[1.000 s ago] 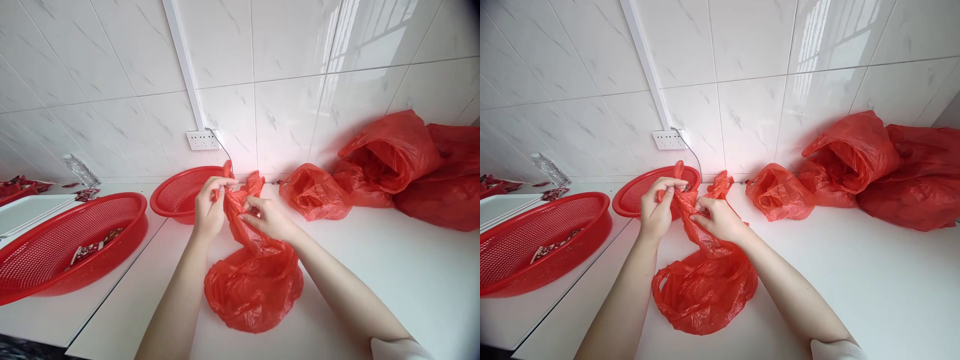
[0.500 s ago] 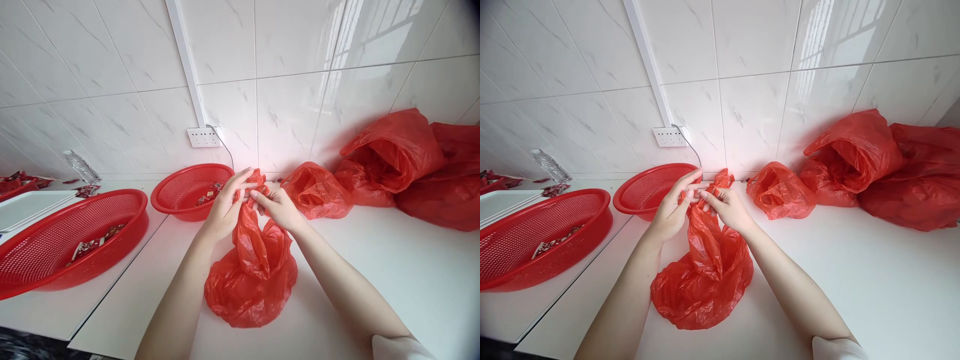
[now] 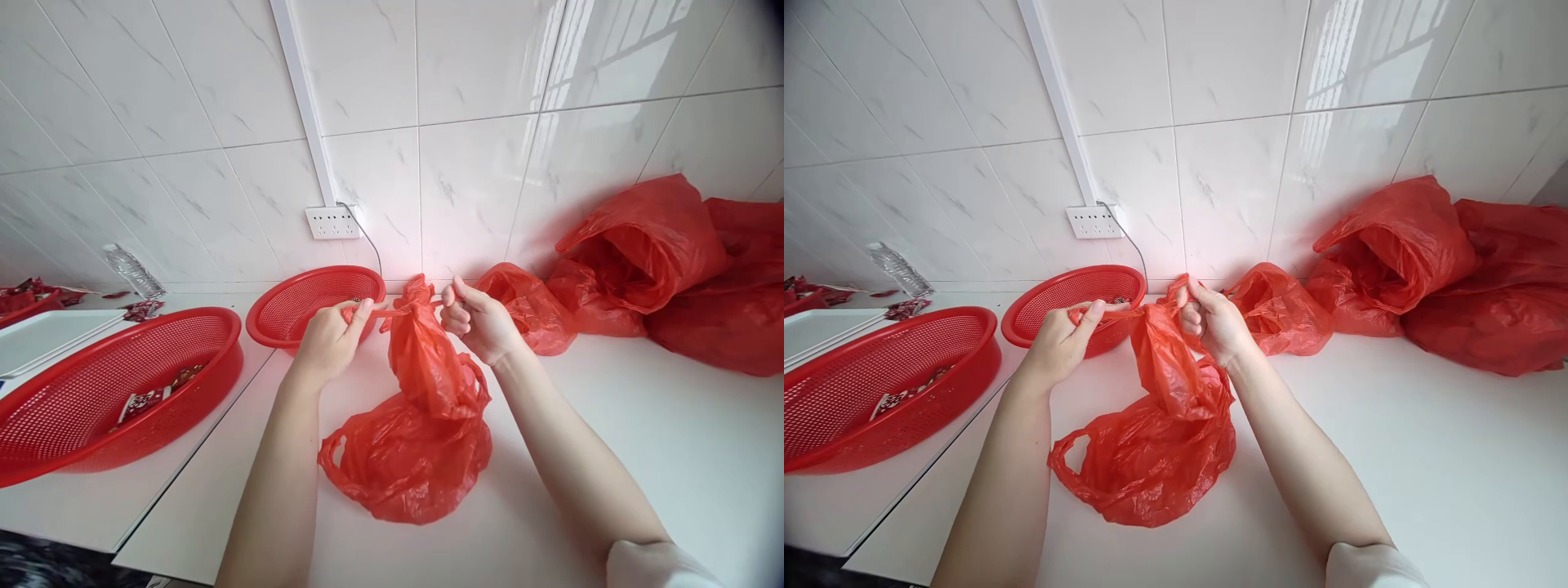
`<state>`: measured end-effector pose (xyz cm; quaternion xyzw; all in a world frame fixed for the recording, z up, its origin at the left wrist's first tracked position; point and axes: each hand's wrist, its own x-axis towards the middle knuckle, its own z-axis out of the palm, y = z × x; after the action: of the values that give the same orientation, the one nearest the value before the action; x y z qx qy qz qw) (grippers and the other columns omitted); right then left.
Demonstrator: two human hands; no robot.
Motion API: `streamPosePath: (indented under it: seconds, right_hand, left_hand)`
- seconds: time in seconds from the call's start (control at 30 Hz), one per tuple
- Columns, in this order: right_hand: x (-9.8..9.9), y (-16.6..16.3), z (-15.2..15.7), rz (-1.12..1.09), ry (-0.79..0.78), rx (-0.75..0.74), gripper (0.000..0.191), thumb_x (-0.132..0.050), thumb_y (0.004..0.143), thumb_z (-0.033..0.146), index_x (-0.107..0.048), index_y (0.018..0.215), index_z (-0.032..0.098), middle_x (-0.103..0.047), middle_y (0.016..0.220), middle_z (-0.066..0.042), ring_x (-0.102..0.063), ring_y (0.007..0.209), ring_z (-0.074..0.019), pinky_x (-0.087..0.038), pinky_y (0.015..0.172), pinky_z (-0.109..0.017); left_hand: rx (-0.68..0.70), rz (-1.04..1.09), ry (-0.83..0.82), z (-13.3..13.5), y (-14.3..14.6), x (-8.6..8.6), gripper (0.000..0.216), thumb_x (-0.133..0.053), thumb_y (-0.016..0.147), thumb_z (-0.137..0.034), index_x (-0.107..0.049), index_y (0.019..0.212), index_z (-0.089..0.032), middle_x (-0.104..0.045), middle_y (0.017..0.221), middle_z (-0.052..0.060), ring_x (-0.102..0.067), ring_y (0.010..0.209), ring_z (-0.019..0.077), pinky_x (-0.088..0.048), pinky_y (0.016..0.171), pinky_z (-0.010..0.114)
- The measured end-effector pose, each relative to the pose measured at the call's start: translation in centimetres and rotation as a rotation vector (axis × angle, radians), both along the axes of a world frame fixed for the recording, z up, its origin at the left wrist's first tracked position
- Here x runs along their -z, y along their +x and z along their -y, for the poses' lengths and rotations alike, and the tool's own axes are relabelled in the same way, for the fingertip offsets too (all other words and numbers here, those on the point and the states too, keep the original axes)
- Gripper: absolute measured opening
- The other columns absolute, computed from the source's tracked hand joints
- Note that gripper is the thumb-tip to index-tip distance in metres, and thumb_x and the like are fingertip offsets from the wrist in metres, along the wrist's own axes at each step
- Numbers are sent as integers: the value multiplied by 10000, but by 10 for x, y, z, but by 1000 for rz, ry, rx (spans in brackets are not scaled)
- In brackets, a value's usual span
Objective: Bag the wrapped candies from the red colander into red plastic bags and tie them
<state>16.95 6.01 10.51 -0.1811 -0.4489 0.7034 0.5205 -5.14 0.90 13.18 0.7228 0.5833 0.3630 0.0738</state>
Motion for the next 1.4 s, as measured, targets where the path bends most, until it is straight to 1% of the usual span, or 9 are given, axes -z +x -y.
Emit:
streamPosePath:
  seconds: [0.1,0.33,0.53,0.63,0.8,0.97,1.17,1.3,1.4]
  right_hand:
    - [-3,17,-5,-11,12,93,400,-710,788,431,-497,570,172,-188,483,87,-206,432,-54,-203,411,-194]
    - [-2,40,-13,66,77,411,447,-675,808,458,-396,563,208,-236,550,58,-259,456,-86,-278,416,-236]
    - [12,32,-27,166,18,378,457,-664,788,523,-413,569,211,-217,529,69,-296,460,-91,-297,451,-234]
    - [22,32,-34,357,24,287,451,-627,787,581,-494,587,199,-329,514,51,-397,505,-103,-342,503,-233]
    - [26,31,-32,860,313,294,410,-552,851,553,-680,736,181,-669,856,-57,-597,816,-182,-455,754,-297]
    - [32,6,-20,1169,691,511,305,-565,880,467,-680,861,185,-682,1020,-101,-626,968,-236,-445,895,-364]
    - [77,-46,-6,1269,767,298,648,-798,668,376,-552,1243,208,-641,1178,-149,-611,1065,-352,-418,955,-494]
    - [85,-50,-10,1202,752,325,212,-622,742,139,-633,924,246,-659,862,-35,-623,753,-218,-465,692,-321]
    - [63,-30,-18,1107,752,439,155,-476,773,102,-558,756,232,-602,761,9,-565,712,-162,-429,682,-268]
  left_hand:
    - [-82,29,-57,1,-12,-3,522,-373,940,-525,-691,685,-198,-551,529,24,-596,629,209,-457,648,306]
    - [-27,158,-137,-4,-29,-5,488,-419,932,-481,-727,666,-214,-755,826,54,-674,978,266,-425,978,324]
    - [-74,174,-266,-18,-36,6,583,-382,920,-597,-753,697,-205,-770,821,76,-694,960,266,-405,1021,356]
    - [-120,143,-384,-24,-42,12,572,-406,894,-629,-744,729,-199,-771,841,88,-694,971,278,-441,982,385]
    - [-38,124,-572,-25,-47,15,499,-484,849,-641,-726,860,-205,-762,986,84,-703,961,258,-507,885,354]
    - [-55,-21,-519,-20,-49,13,511,-542,789,-664,-723,1078,-282,-717,1152,45,-663,1046,271,-515,837,325]
    - [-81,16,-442,-15,-54,12,498,-613,755,-616,-726,1123,-300,-707,1175,66,-647,1070,295,-523,777,290]
    - [-106,-3,-415,-11,-54,8,468,-617,773,-584,-718,1136,-306,-713,1164,57,-671,1024,284,-528,722,271]
    - [-105,-69,-367,-8,-50,2,453,-602,791,-576,-720,1136,-307,-714,1161,64,-660,1047,303,-530,732,290]
